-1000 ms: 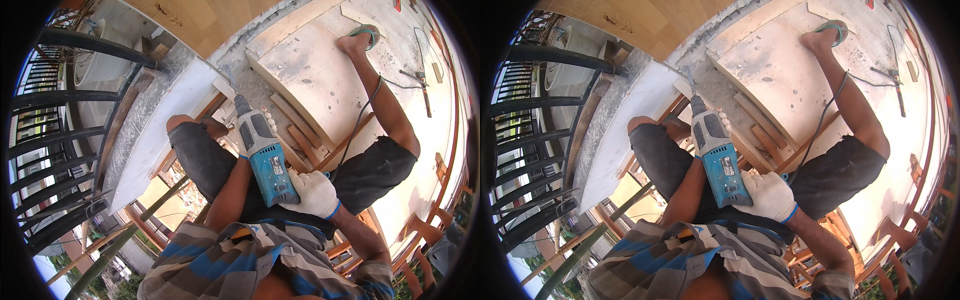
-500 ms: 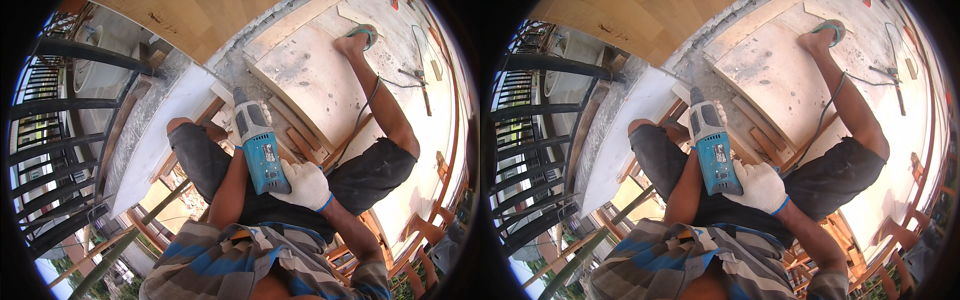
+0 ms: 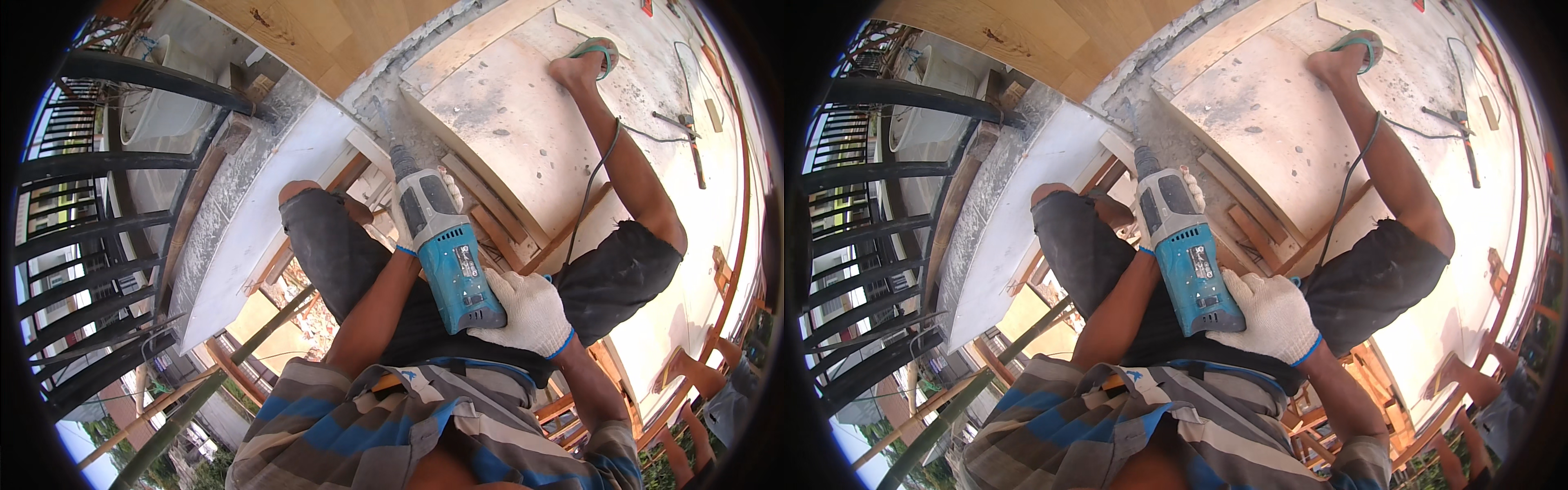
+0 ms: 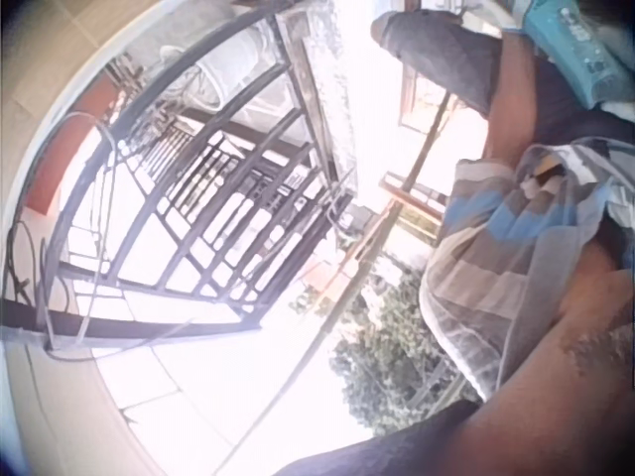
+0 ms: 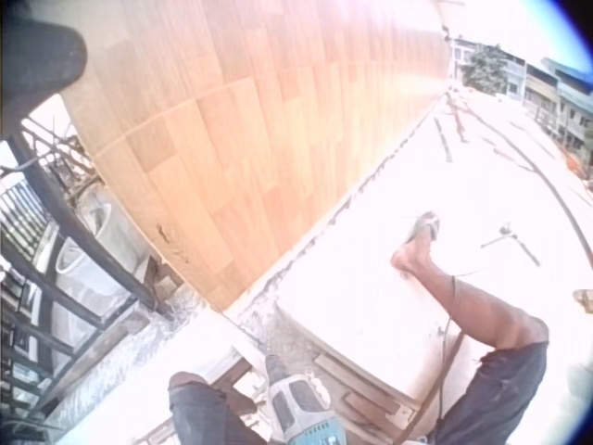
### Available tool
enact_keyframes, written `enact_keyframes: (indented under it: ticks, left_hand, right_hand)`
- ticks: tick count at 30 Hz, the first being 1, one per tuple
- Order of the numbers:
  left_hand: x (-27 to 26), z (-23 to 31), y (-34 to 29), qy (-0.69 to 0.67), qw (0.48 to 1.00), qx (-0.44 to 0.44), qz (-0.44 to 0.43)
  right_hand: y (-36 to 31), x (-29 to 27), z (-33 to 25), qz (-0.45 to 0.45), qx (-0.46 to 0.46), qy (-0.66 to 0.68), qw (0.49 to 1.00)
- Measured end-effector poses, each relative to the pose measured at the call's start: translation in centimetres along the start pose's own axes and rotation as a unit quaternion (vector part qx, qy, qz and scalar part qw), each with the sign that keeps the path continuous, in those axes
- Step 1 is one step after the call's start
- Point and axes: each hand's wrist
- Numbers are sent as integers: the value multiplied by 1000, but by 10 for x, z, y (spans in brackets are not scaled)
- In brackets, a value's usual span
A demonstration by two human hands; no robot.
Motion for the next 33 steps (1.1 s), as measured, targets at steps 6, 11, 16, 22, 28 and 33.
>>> enact_keyframes:
  ticks: [6, 11, 16, 22, 28, 33]
  left_hand:
    - [-15, -11, -23, -71, 997, 1, -10]
    - [-11, -10, -17, -85, 995, -10, -46]
    - [-17, -7, -17, -91, 995, -8, -43]
    - [-17, -1, -11, -41, 997, 15, -65]
    - [-8, 6, -11, -35, 998, 14, -49]
    - [-18, 18, -10, -50, 997, -11, -56]
  right_hand:
    - [-15, 3, 0, 14, -33, -24, 999]
    - [-14, 13, 0, 15, -33, -40, 999]
    - [-9, 18, 7, 10, -41, -53, 998]
    - [3, 18, 10, 3, -64, -81, 995]
    - [9, 26, 7, 13, -62, -66, 996]
    - [12, 27, 4, 20, -62, -68, 995]
Point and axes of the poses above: each hand's wrist, its own y-axis towards the middle knuckle, its own x-axis out of the palm, z = x × y, and after that the axes turned 10 degrees about -z, right-handed
